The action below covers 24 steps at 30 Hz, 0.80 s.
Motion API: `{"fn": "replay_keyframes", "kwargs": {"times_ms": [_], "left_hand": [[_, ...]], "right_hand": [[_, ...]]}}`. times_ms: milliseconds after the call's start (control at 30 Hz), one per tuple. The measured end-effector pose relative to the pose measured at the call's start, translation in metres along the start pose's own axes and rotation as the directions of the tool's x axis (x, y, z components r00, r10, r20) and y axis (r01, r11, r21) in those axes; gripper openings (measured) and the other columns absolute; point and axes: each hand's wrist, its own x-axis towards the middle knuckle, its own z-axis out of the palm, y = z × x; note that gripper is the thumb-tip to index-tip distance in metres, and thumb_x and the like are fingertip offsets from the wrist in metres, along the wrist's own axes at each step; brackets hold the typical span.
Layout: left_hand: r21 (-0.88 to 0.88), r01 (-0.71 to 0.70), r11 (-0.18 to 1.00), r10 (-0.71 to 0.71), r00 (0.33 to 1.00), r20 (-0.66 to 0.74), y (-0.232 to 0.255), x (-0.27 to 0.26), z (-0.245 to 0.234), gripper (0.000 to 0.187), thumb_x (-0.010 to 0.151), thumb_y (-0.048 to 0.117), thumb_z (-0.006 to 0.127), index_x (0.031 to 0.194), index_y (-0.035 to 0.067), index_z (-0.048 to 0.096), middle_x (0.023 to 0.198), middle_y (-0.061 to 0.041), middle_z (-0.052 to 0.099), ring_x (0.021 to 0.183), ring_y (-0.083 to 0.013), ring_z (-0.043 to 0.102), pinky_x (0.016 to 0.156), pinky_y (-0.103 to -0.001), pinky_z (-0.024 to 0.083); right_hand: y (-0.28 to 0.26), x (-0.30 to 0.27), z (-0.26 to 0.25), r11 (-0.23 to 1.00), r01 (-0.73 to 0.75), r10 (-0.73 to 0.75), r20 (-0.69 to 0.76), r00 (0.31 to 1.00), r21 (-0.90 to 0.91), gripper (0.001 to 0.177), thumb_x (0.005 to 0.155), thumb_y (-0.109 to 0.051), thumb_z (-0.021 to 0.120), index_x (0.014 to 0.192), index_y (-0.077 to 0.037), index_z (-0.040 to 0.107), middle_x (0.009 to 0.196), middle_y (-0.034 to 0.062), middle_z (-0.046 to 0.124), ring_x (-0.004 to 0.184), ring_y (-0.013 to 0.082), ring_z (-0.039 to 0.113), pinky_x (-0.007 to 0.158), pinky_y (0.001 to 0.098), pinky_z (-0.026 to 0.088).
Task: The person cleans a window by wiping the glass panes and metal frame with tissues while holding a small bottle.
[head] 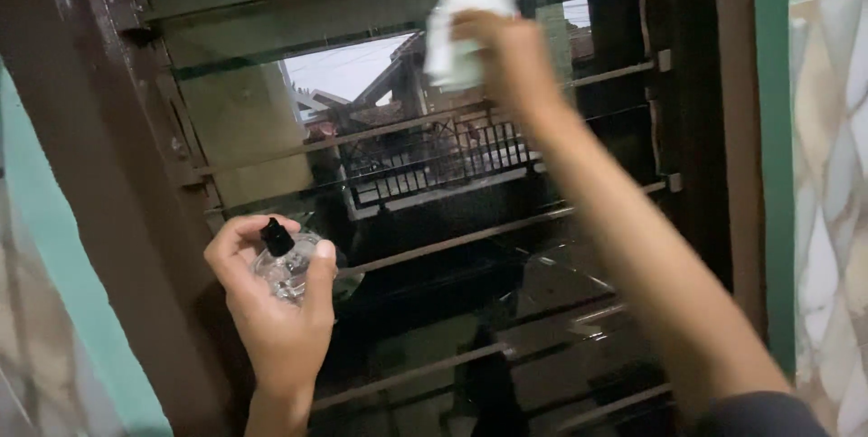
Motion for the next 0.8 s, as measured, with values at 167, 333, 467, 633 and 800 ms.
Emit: {"fn": "replay_keyframes", "kwargs": {"times_ms": [167,333,467,633,800], "left_hand": [[-0.010,0.028,1.000,-0.028,1.000,-0.010,0.003,-0.001,0.012,0.054,0.093,0.001,0.071,0.135,0.002,0.037,0.120,-0.014,0.056,0.100,-0.0176,0.060,0.087,-0.031,0.054],[0.039,0.014,0.999,-0.013,1.000,-0.015,0.008,-0.005,0.017,0.054,0.093,0.001,0.072,0.134,0.001,0.038,0.119,-0.014,0.058,0.103,-0.0187,0.061,0.089,-0.031,0.054],[-0.048,0.083,0.995,-0.084,0.996,-0.023,0.010,-0.005,0.007,0.053,0.093,0.003,0.071,0.132,0.002,0.037,0.119,-0.013,0.057,0.100,-0.0174,0.063,0.083,-0.030,0.058],[0.012,0.038,0.999,-0.037,0.998,-0.041,0.012,-0.005,-0.014,0.053,0.093,0.001,0.072,0.134,0.001,0.038,0.119,-0.014,0.057,0.104,-0.0187,0.061,0.090,-0.031,0.055],[-0.004,0.054,0.999,-0.054,0.998,-0.036,0.006,-0.006,-0.038,0.054,0.092,0.003,0.072,0.134,0.002,0.038,0.118,-0.013,0.057,0.102,-0.0191,0.060,0.090,-0.032,0.053]], "right_hand": [[0.075,-0.044,-0.106,0.987,-0.088,0.068,-0.137,0.988,-0.138,0.037,0.082,0.022,0.055,0.107,0.003,0.074,0.114,0.0211,0.075,0.105,0.0319,0.076,0.084,0.0385,0.062],[0.085,-0.040,-0.123,0.882,-0.154,0.179,0.014,0.984,-0.446,0.030,0.083,0.018,0.059,0.098,0.001,0.078,0.110,0.0239,0.074,0.100,0.0384,0.073,0.089,0.0440,0.060],[0.041,-0.010,-0.102,0.825,-0.335,0.492,0.285,0.823,-0.456,0.028,0.084,0.009,0.065,0.098,-0.008,0.082,0.106,0.0207,0.075,0.095,0.0346,0.073,0.087,0.0450,0.058],[-0.041,0.020,-0.014,0.932,-0.330,0.355,0.541,0.762,-0.147,0.029,0.096,-0.001,0.058,0.104,-0.016,0.081,0.108,0.0117,0.077,0.091,0.0223,0.077,0.079,0.0411,0.064],[-0.149,0.036,0.136,0.988,-0.144,0.102,0.446,0.889,0.060,0.008,0.082,-0.011,0.071,0.083,-0.005,0.076,0.085,0.0212,0.075,0.084,0.0349,0.076,0.074,0.0445,0.060]]}}
